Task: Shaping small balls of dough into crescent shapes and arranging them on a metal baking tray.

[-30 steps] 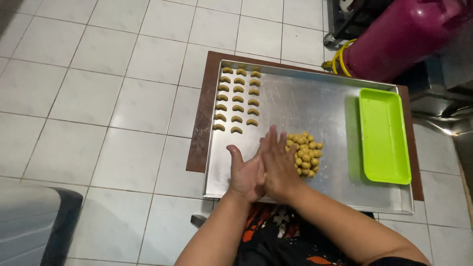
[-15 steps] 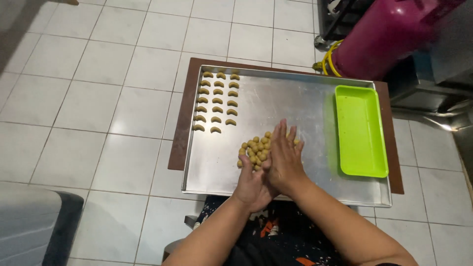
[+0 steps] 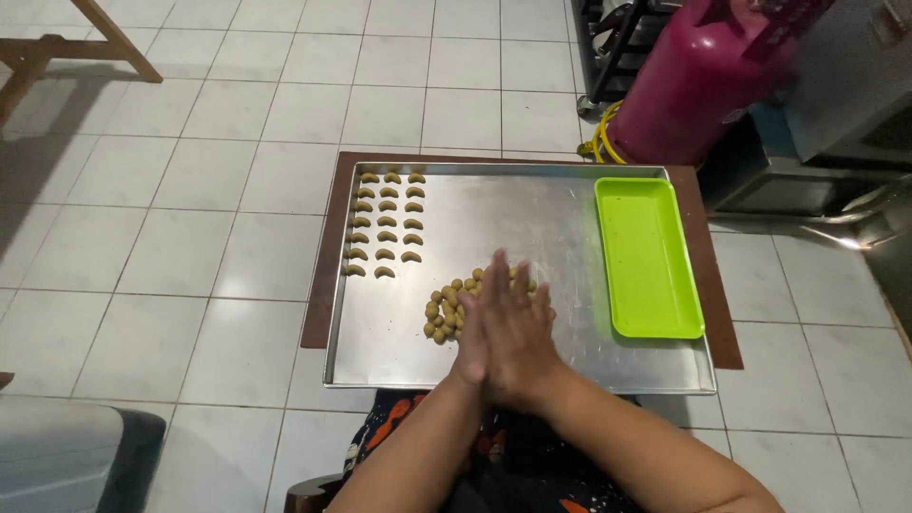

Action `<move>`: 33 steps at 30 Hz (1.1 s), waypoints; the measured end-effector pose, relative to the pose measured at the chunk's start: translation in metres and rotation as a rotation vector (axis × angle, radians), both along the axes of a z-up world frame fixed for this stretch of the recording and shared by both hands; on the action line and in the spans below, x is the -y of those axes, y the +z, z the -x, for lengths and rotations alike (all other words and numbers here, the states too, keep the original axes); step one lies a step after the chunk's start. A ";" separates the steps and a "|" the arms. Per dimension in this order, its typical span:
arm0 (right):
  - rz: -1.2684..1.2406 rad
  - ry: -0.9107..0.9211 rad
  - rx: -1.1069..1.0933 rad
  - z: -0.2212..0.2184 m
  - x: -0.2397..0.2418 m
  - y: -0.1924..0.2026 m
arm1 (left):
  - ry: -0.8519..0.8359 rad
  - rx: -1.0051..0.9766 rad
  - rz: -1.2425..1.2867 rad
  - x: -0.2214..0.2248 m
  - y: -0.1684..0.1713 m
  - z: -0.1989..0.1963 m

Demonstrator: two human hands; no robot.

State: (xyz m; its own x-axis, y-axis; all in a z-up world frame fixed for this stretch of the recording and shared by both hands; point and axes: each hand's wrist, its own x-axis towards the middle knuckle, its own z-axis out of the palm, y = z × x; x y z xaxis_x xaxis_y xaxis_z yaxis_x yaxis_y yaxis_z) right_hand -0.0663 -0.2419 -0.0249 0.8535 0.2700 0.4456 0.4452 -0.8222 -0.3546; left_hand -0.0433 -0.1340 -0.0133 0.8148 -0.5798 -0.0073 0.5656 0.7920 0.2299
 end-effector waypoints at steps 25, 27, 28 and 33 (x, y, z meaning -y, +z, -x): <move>-0.066 0.099 -0.303 0.017 -0.030 0.007 | 0.170 -0.171 -0.177 -0.022 0.012 0.019; 0.028 0.157 -0.159 0.032 -0.040 0.005 | 0.006 -0.147 -0.063 -0.033 -0.002 0.020; 0.030 0.161 -0.158 0.017 -0.033 0.002 | 0.010 -0.147 -0.060 -0.033 0.014 0.022; -0.038 -0.101 -0.202 -0.005 -0.038 -0.001 | 0.002 -0.157 -0.294 -0.034 0.050 0.025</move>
